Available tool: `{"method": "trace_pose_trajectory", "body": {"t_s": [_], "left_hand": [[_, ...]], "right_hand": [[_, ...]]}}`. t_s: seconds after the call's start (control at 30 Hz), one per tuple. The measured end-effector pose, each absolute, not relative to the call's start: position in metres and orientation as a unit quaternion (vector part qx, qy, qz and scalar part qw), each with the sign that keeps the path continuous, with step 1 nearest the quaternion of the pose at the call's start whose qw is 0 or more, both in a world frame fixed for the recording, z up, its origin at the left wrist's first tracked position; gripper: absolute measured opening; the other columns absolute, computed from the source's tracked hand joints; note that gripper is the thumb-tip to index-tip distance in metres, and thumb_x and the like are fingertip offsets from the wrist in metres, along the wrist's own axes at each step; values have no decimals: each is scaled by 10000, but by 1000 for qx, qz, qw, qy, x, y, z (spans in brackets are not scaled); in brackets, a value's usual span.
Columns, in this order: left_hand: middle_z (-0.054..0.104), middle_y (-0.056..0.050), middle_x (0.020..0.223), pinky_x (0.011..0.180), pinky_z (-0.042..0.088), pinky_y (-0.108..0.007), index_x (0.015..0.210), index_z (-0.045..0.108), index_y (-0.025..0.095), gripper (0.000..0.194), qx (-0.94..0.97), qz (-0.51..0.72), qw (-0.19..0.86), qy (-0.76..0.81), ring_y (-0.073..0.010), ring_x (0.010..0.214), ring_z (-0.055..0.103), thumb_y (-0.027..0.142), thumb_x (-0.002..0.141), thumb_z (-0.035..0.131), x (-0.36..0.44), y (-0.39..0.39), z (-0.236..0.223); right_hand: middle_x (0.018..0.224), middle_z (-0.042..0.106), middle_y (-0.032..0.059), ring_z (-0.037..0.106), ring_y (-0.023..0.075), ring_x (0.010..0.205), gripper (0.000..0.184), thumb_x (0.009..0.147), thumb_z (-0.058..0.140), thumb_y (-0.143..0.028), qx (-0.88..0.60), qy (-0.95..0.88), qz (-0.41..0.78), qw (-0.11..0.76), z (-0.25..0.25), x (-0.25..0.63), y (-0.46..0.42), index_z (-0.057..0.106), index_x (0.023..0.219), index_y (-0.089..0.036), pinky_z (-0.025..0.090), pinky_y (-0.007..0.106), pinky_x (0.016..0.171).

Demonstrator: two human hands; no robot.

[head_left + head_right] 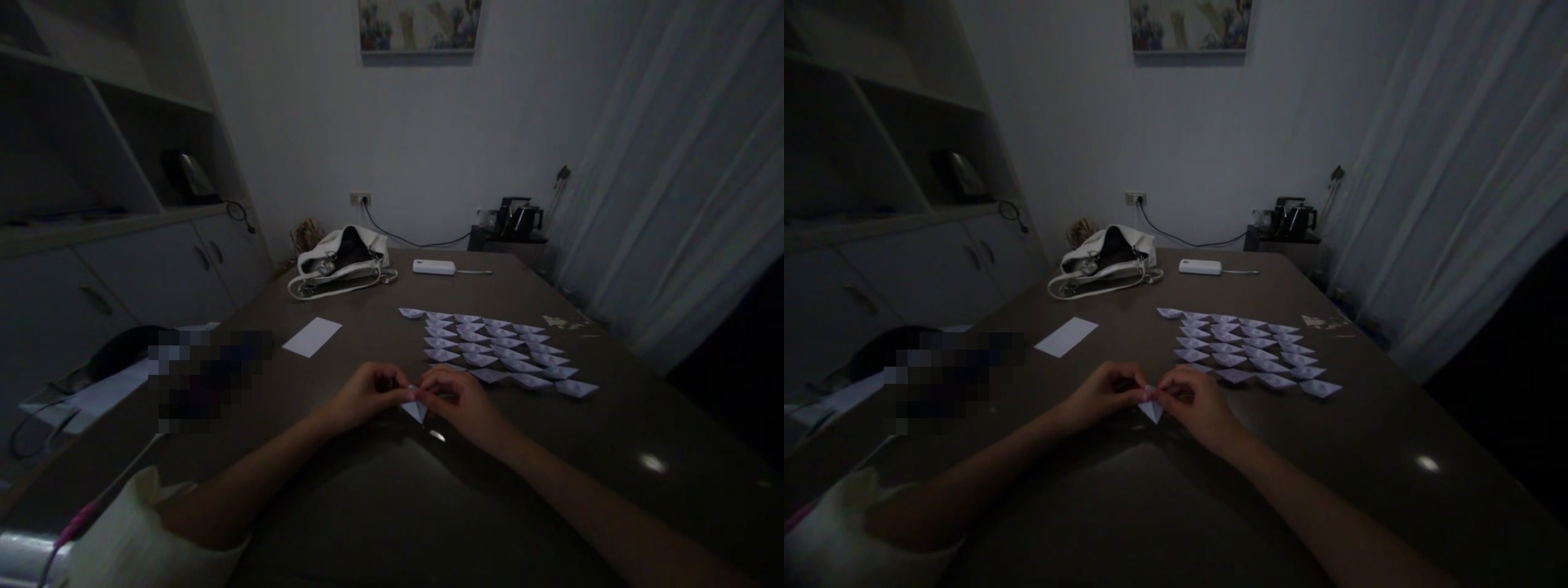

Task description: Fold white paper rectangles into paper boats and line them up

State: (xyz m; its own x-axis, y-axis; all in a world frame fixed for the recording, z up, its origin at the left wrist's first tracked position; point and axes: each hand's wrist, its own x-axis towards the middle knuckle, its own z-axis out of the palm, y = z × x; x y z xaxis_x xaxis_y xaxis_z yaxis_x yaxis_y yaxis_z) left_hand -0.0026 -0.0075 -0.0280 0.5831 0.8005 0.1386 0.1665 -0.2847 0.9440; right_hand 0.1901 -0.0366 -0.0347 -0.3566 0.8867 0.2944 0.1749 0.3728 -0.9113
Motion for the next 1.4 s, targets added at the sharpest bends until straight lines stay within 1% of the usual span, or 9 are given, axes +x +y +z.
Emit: {"method": "trace_pose_trajectory", "body": {"t_s": [0.13, 0.33, 0.47, 0.57, 0.67, 0.8, 1.2, 1.3, 1.4], "left_hand": [[588, -10, 701, 614, 407, -228, 805, 635, 117, 261, 758, 312, 469, 329, -128, 650, 537, 378, 819, 620, -2, -9, -25], [577, -27, 773, 648, 425, -243, 770, 644, 124, 242, 776, 328, 437, 317, -143, 711, 547, 347, 846, 591, -2, -11, -20], [558, -38, 837, 711, 441, -262, 740, 642, 129, 219, 784, 344, 421, 299, -156, 786, 552, 320, 839, 604, -2, -10, -21], [546, -51, 921, 726, 450, -263, 744, 637, 133, 215, 782, 356, 408, 308, -164, 837, 556, 326, 835, 608, -1, -10, -24], [554, -65, 983, 707, 462, -262, 873, 620, 144, 200, 769, 363, 413, 327, -165, 845, 567, 338, 823, 624, 1, -10, -28], [625, -67, 910, 698, 474, -282, 1035, 565, 138, 328, 747, 341, 453, 348, -174, 795, 594, 353, 802, 645, 2, -8, -31], [669, -59, 787, 652, 468, -266, 880, 645, 117, 277, 759, 302, 443, 370, -180, 727, 606, 381, 841, 571, 3, -9, -26], [654, -51, 784, 655, 469, -268, 872, 629, 123, 265, 756, 319, 436, 368, -180, 731, 599, 379, 843, 564, 4, -9, -28], [649, -51, 793, 659, 466, -268, 872, 608, 127, 251, 753, 329, 436, 367, -179, 733, 595, 371, 851, 551, 5, -10, -29]], "right_hand": [[812, 596, 37, 588, 132, 680, 197, 792, 665, -340, -379, -720, 381, 440, -37, 190, -36, 636, 709, -163, 492, 245, 599], [990, 651, 89, 623, 211, 957, 164, 761, 692, -275, -389, -700, 388, 456, -40, 192, -35, 622, 658, -167, 500, 354, 807], [826, 663, 40, 655, 174, 746, 167, 743, 704, -302, -388, -656, 479, 435, -41, 191, -35, 605, 784, -174, 535, 314, 669], [826, 657, 21, 646, 145, 667, 245, 719, 718, -295, -377, -630, 515, 443, -41, 189, -34, 568, 877, -183, 533, 276, 596], [791, 665, 17, 646, 146, 656, 229, 730, 701, -278, -388, -633, 505, 441, -41, 189, -33, 559, 885, -186, 525, 273, 588], [768, 673, 20, 654, 158, 656, 218, 728, 698, -247, -406, -637, 478, 448, -43, 191, -32, 567, 891, -187, 520, 281, 594], [747, 676, 23, 637, 146, 605, 230, 727, 690, -268, -421, -628, 472, 454, -44, 191, -30, 588, 912, -178, 512, 270, 559], [656, 631, 8, 577, 117, 507, 207, 816, 611, -374, -418, -656, 465, 423, -47, 191, -30, 613, 825, -167, 458, 231, 480], [586, 593, 4, 523, 100, 457, 341, 875, 528, -444, -413, -684, 451, 398, -47, 192, -30, 601, 696, -163, 393, 209, 440]]}}
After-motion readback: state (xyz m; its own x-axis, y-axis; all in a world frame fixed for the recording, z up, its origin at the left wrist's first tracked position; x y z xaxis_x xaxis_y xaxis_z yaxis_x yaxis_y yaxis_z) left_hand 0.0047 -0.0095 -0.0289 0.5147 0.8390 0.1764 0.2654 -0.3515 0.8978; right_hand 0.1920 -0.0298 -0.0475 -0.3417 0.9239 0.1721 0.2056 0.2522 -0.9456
